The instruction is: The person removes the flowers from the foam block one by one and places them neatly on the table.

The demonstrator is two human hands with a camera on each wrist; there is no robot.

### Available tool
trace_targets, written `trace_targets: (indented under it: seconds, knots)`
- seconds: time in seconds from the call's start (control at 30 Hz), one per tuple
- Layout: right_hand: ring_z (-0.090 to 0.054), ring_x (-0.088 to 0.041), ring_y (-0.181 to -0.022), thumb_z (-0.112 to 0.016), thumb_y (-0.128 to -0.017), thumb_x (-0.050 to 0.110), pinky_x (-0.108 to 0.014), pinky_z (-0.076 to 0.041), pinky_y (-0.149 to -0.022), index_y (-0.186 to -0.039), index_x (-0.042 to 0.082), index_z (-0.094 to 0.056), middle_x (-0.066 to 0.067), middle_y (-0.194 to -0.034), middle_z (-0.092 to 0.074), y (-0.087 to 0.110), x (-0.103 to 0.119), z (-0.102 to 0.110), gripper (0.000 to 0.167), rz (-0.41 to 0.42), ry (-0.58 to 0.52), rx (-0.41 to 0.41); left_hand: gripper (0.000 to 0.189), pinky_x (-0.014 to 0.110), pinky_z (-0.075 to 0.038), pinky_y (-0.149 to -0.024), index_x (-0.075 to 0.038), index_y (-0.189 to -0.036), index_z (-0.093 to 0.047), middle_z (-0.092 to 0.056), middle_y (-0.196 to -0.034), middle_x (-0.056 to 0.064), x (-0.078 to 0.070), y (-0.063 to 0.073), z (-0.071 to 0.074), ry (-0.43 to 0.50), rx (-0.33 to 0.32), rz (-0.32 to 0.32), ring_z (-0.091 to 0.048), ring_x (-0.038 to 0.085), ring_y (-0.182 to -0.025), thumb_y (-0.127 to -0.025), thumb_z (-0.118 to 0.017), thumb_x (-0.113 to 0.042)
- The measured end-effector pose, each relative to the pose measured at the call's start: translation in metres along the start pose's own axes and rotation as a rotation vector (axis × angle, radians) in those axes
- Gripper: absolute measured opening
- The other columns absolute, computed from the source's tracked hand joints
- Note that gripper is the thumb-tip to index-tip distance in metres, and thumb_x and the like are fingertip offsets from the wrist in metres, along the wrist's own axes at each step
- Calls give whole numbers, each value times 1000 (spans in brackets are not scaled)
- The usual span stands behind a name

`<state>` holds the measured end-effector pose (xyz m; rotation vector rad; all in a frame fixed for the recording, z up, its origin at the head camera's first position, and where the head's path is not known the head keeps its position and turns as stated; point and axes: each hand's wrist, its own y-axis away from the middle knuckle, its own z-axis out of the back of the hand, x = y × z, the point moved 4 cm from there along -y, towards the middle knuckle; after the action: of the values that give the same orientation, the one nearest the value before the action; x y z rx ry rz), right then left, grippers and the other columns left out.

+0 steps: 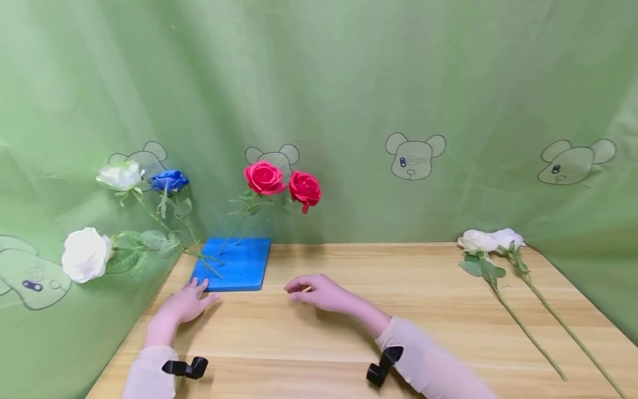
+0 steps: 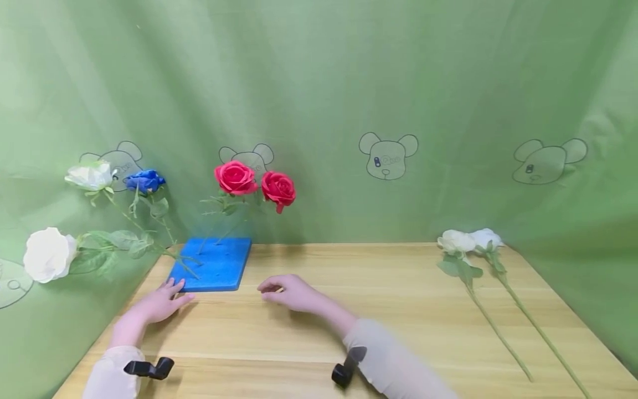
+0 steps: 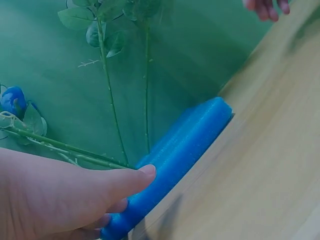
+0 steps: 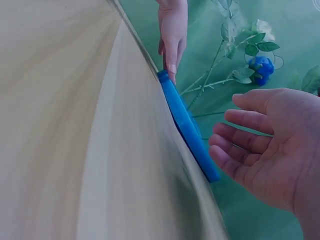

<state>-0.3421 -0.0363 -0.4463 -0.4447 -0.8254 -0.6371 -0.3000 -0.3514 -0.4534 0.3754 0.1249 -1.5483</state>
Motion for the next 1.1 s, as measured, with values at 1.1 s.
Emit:
trace_targets:
  seconds: [1.1]
  knots:
    - [-67, -12, -91, -72, -88, 17, -19, -54, -75, -113, -2, -70, -12, -107, -74, -114, 5, -65, 32, -117, -383, -396, 77, 71, -26, -109, 0, -151, -30, -16, -154, 36, 4, -5, 0, -16, 9, 13, -18, 57, -141, -98, -44, -55]
